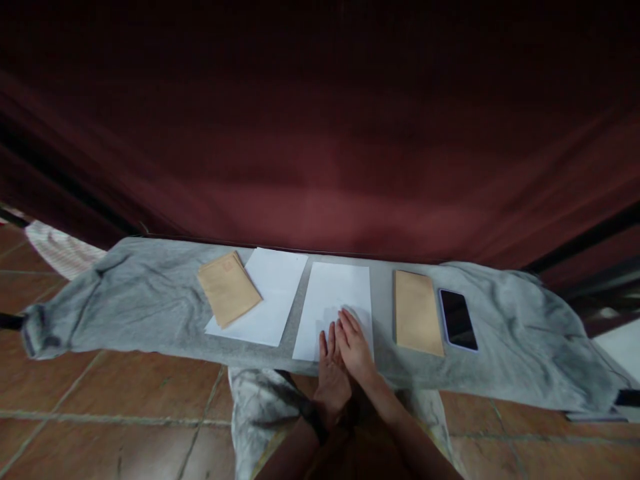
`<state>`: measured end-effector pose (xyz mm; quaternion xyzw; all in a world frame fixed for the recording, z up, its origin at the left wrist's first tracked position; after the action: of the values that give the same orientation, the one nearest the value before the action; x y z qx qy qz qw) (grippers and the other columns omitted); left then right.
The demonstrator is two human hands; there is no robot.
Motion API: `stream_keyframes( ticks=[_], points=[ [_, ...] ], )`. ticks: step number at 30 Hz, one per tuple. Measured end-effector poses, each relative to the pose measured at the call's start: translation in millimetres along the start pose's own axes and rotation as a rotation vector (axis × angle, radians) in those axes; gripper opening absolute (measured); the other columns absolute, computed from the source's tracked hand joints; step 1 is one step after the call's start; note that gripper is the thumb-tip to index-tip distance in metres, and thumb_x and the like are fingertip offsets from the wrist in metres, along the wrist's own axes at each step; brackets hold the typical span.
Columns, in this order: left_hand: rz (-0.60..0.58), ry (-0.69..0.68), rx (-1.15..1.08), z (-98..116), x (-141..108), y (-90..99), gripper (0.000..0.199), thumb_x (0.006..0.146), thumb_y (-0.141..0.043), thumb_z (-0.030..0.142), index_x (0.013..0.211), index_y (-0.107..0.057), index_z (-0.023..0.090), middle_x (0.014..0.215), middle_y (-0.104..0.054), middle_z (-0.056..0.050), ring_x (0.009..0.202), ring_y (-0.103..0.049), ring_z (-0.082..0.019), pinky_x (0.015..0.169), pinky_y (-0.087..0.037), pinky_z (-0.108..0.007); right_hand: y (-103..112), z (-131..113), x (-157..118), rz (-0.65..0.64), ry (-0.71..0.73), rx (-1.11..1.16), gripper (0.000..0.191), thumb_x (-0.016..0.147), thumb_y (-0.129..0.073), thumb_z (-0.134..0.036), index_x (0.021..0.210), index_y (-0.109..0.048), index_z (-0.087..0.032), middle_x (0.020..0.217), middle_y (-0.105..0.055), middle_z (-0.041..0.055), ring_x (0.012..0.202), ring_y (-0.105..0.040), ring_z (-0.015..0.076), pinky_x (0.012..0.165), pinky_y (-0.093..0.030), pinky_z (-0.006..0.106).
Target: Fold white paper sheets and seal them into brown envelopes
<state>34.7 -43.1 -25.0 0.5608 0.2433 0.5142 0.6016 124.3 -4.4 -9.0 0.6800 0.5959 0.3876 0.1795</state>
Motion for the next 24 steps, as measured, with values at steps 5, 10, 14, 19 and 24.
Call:
stream_keyframes(
  ticks=[5, 10, 14, 19, 24],
  points=[
    [-0.016, 0.012, 0.083, -21, 6, 7.6, 0.057, 0.095, -0.041, 0.018, 0.152, -0.041, 0.014, 0.155, -0.047, -0.014, 0.146, -0.04, -0.028, 0.121, -0.033, -0.052, -5, -1, 3, -0.082, 0.125, -0.148, 0.048, 0.107, -0.028, -0.03, 0.147, -0.051, -0.017, 0.151, -0.053, 0.0124, 0.142, -0.045, 0.0238, 0.119, -0.037, 0.05],
    [0.056, 0.207, 0.111, -64, 10, 32.0, 0.056, 0.101, -0.037, 0.031, 0.153, -0.038, 0.009, 0.156, -0.044, -0.02, 0.148, -0.037, -0.03, 0.118, -0.036, -0.053, 12, 21, -4, -0.073, 0.101, -0.345, 0.053, 0.105, -0.036, -0.033, 0.154, -0.04, -0.011, 0.158, -0.041, 0.0154, 0.147, -0.038, 0.0279, 0.12, -0.032, 0.053],
    [0.068, 0.284, 0.095, -78, 13, 38.8, 0.054, 0.101, -0.037, 0.03, 0.149, -0.043, 0.006, 0.153, -0.047, -0.022, 0.142, -0.046, -0.032, 0.114, -0.042, -0.051, 15, 29, -8, -0.004, 0.059, -0.391, 0.057, 0.106, -0.035, -0.035, 0.156, -0.033, -0.01, 0.158, -0.04, 0.0178, 0.146, -0.04, 0.03, 0.119, -0.03, 0.054],
    [0.014, 0.373, 0.096, -83, 34, 50.1, 0.048, 0.098, -0.04, 0.023, 0.141, -0.052, 0.004, 0.132, -0.065, -0.022, 0.119, -0.064, -0.031, 0.103, -0.05, -0.047, 14, 34, -9, 0.016, 0.035, -0.402, 0.058, 0.105, -0.036, -0.036, 0.157, -0.031, -0.011, 0.157, -0.041, 0.0182, 0.145, -0.041, 0.0309, 0.118, -0.031, 0.054],
    [-0.053, 0.494, 0.049, -98, 55, 59.7, 0.047, 0.094, -0.05, 0.021, 0.14, -0.055, 0.009, 0.118, -0.07, -0.018, 0.1, -0.071, -0.027, 0.09, -0.056, -0.038, 18, 35, -2, -0.001, 0.026, -0.386, 0.052, 0.105, -0.037, -0.032, 0.154, -0.039, -0.012, 0.156, -0.044, 0.0186, 0.144, -0.042, 0.0308, 0.117, -0.032, 0.058]
  ],
)
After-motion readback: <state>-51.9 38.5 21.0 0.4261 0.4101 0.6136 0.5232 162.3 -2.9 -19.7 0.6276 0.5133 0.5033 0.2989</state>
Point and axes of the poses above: each hand's wrist, its own x-axis towards the middle knuckle, its own y-axis out of the back of the hand, z = x × y, the point moved 2 cm from there along x, towards the middle knuckle
